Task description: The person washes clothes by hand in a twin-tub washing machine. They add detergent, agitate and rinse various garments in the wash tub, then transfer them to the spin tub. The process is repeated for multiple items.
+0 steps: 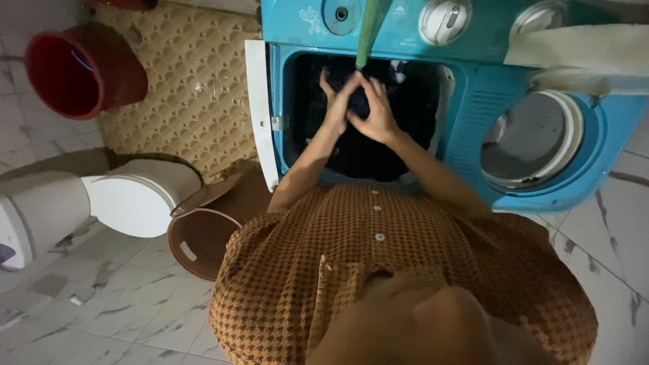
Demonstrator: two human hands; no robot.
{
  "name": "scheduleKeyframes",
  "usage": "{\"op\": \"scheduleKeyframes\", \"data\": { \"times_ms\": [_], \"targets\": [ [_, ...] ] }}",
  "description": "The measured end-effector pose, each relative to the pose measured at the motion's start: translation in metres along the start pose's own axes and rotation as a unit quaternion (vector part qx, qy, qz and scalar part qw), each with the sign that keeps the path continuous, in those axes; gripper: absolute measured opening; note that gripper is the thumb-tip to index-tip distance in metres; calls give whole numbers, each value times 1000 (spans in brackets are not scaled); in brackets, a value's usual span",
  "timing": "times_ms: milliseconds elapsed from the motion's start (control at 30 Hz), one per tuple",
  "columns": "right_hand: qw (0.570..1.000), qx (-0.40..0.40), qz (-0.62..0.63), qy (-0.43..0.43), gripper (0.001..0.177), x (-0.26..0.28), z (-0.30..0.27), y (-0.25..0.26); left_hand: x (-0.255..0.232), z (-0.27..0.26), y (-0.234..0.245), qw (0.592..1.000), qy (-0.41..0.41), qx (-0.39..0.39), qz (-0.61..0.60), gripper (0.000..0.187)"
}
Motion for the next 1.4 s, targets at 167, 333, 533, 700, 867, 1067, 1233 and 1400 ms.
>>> {"op": "scheduleKeyframes", "data": {
  "times_ms": [167, 333, 533, 700, 867, 1067, 1233, 1400],
  "targets": [
    [969, 126, 196, -86, 118, 5, -9, 27, -13, -3, -4, 997, 3, 78, -1, 93],
    [988, 117, -81, -51, 120, -44, -18, 14, 17, 32, 25, 996, 52, 62, 43, 80],
    [968, 113, 31, -221, 30, -106, -26, -28, -7, 12, 11, 959, 123, 221, -131, 61],
    [969, 5, 201, -144, 37, -31, -19, 44, -24, -6, 25, 959, 167, 205, -104, 70],
    [977, 10, 107, -182, 22, -19, -37, 100, -31, -1, 62, 991, 119, 63, 7, 95],
    [932, -173, 308, -85, 15, -49, -63, 117, 14, 28, 77, 993, 82, 6, -90, 90],
    [820, -372, 436, 9, 10, -54, -95, 119, 15, 40, 75, 970, -127, -96, -184, 70],
    [970, -104, 131, -176, 24, -37, -69, 117, 18, 36, 68, 991, -100, -73, -48, 52]
  ]
}}
Point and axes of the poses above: each hand's wrist, its own z-axis towards the middle knuckle, its own y-axis out of the back of the hand, x = y × z, the point moved 5 cm from there along z, towards the middle knuckle, and after that the axes turned 10 degrees about x, right-handed, at the moved point
